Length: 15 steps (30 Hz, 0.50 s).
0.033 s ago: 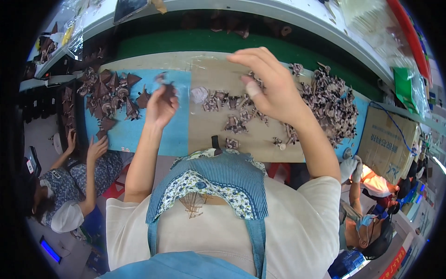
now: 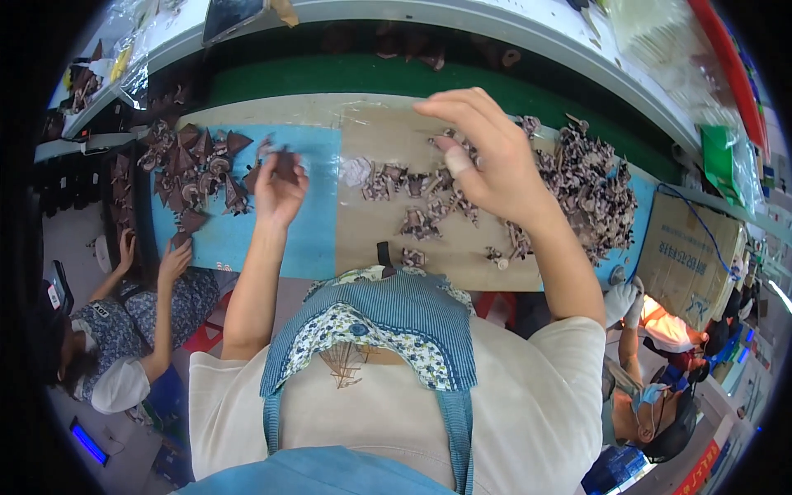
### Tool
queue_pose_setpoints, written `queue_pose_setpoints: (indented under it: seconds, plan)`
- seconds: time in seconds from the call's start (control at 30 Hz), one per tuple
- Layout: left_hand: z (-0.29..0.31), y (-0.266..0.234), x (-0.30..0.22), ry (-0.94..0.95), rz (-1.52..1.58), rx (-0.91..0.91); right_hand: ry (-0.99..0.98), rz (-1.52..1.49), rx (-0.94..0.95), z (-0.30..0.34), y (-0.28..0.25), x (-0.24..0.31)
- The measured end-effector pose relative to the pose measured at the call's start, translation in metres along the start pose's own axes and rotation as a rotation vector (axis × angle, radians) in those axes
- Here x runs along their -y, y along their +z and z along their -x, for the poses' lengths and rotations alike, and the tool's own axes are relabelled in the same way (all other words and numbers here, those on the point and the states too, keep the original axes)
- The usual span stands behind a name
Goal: The person assembles figurines by dispensing glue into the cavity of base pieces using a glue bottle and inserting miniature figures into the bases by hand.
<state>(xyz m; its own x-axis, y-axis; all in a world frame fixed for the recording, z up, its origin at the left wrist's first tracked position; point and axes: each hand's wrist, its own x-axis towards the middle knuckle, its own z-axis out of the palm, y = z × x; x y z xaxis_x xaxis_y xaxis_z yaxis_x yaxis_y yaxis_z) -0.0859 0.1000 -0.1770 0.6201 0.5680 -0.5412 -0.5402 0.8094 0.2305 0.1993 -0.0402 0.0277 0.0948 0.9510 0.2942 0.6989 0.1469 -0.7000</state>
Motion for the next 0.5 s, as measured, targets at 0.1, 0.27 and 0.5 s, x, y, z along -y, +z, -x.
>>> queue_pose_setpoints:
  seconds: [0.1, 0.27, 0.5]
  plan:
    - [-0.022, -0.014, -0.006, 0.148, 0.050, -0.278, 0.014, 0.050, -0.074, -0.005, -0.009, -0.009]
    - [-0.108, 0.045, 0.034, 0.486, -1.342, -0.040, 0.047, 0.027, -0.354, -0.025, -0.022, -0.030]
    - [-0.255, 0.108, 0.057, 0.743, -2.372, 0.078, 0.037, -0.081, -0.720, -0.054, -0.023, -0.052]
